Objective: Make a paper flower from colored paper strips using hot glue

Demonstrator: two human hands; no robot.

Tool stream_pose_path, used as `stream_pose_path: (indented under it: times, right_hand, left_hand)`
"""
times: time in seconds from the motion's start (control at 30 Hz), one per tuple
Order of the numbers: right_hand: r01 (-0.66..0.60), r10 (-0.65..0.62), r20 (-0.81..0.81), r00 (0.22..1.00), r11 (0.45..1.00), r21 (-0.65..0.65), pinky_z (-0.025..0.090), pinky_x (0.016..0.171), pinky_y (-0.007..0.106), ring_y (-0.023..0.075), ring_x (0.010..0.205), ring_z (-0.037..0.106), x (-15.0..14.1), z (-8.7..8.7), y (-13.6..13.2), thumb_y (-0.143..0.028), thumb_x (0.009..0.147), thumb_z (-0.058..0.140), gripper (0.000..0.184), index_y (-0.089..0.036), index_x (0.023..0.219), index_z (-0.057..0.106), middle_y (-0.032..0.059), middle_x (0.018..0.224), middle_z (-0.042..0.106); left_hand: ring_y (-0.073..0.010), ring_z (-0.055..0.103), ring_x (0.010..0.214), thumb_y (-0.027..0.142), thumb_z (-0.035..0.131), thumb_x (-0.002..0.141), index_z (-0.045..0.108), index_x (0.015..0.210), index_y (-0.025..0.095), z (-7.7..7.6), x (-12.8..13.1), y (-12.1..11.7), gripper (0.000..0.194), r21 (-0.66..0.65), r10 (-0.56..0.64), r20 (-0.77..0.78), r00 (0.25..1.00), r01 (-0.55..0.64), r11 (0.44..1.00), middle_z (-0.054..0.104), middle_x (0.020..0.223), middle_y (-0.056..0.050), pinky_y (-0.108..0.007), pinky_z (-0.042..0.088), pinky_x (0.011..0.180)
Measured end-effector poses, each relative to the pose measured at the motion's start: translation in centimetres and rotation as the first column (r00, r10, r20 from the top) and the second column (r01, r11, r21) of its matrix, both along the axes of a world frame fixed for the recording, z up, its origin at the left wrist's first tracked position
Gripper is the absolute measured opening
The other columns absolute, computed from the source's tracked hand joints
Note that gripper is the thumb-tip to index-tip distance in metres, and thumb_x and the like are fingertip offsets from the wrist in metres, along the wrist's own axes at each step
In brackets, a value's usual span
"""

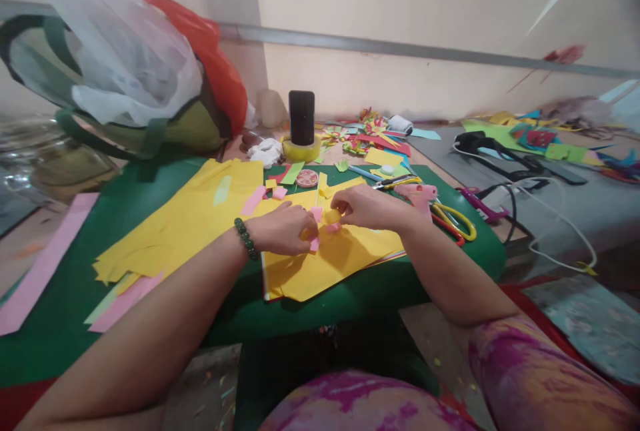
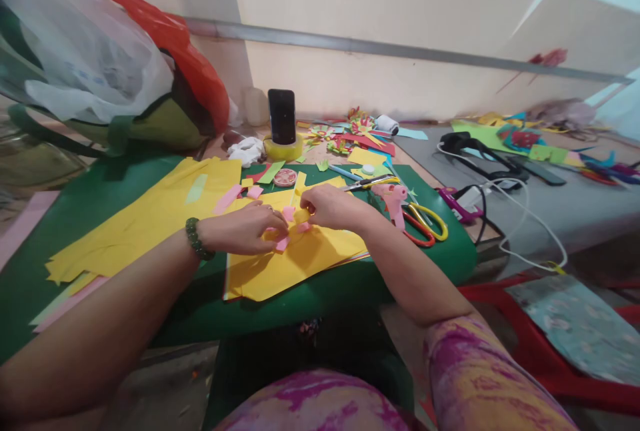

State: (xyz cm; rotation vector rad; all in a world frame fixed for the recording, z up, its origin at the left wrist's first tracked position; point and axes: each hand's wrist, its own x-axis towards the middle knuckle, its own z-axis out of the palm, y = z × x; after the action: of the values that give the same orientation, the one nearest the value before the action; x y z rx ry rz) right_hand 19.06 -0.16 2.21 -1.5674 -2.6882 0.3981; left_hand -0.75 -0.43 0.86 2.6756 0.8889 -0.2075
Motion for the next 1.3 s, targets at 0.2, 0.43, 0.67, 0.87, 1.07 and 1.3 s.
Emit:
stream_pose_path:
  times: [0.2,0.43,0.67,0.87,1.07,1.3]
  right_hand:
    - [-0.036,0.038,0.058,0.998,0.999,-0.023,0.032,0.063,0.026,0.0158,0.076,0.057,0.1,-0.9,0.2,-0.011,0.081,0.063,0.017,-0.012,0.096,0.072,0.0084,0.089,0.071]
    - [-0.081,0.077,0.113,0.991,0.996,0.037,0.031,0.064,0.027,0.0197,0.084,0.06,-0.3,-1.8,0.4,-0.01,0.079,0.06,0.022,-0.012,0.099,0.07,0.011,0.095,0.072]
    - [-0.114,0.104,0.178,0.979,0.993,0.042,0.034,0.066,0.029,0.023,0.09,0.063,-0.7,-2.1,0.1,-0.008,0.081,0.056,0.02,-0.012,0.096,0.069,0.0128,0.095,0.072]
    - [-0.122,0.113,0.202,0.973,0.992,0.035,0.035,0.068,0.03,0.0243,0.093,0.063,-0.8,-2.2,0.1,-0.008,0.083,0.056,0.019,-0.012,0.096,0.069,0.0138,0.097,0.071]
    - [-0.129,0.124,0.157,0.98,0.991,0.023,0.036,0.069,0.029,0.0237,0.094,0.063,-0.8,-2.2,0.0,-0.007,0.082,0.056,0.021,-0.012,0.097,0.069,0.0142,0.1,0.071]
    - [-0.077,0.077,-0.014,0.997,0.997,-0.006,0.037,0.07,0.028,0.0215,0.093,0.062,0.0,-1.8,0.2,-0.006,0.079,0.05,0.039,-0.014,0.113,0.068,0.0115,0.107,0.073]
  left_hand:
    - [-0.0212,0.06,0.083,0.025,0.056,0.08,0.074,0.083,0.021,-0.1,0.1,0.0,0.018,0.023,0.027,-0.007,1.0,-0.027,0.999,0.071,0.085,-0.004,-0.033,0.038,0.077]
    - [-0.0219,0.06,0.082,0.031,0.053,0.084,0.066,0.102,0.018,0.2,0.2,-0.3,0.025,0.005,0.08,-0.004,0.997,-0.08,0.997,0.069,0.09,-0.007,-0.034,0.041,0.079]
    - [-0.0216,0.061,0.081,0.034,0.05,0.086,0.059,0.114,0.017,0.1,0.1,-0.2,0.034,0.023,0.083,0.006,0.997,-0.083,0.996,0.069,0.094,-0.008,-0.034,0.042,0.079]
    - [-0.0233,0.061,0.083,0.029,0.05,0.085,0.063,0.112,0.017,0.5,0.5,-0.4,0.032,0.024,0.069,-0.044,0.997,-0.069,0.997,0.068,0.089,-0.008,-0.035,0.041,0.081]
    - [-0.0248,0.06,0.087,0.02,0.051,0.083,0.066,0.107,0.018,0.6,0.8,-0.6,0.028,0.026,0.042,-0.093,0.995,-0.04,0.999,0.068,0.092,-0.009,-0.037,0.039,0.082]
    - [-0.0264,0.06,0.091,0.025,0.049,0.086,0.066,0.108,0.019,-0.2,0.6,-0.4,0.028,0.026,0.019,-0.047,0.999,-0.018,0.999,0.068,0.098,-0.01,-0.04,0.038,0.084]
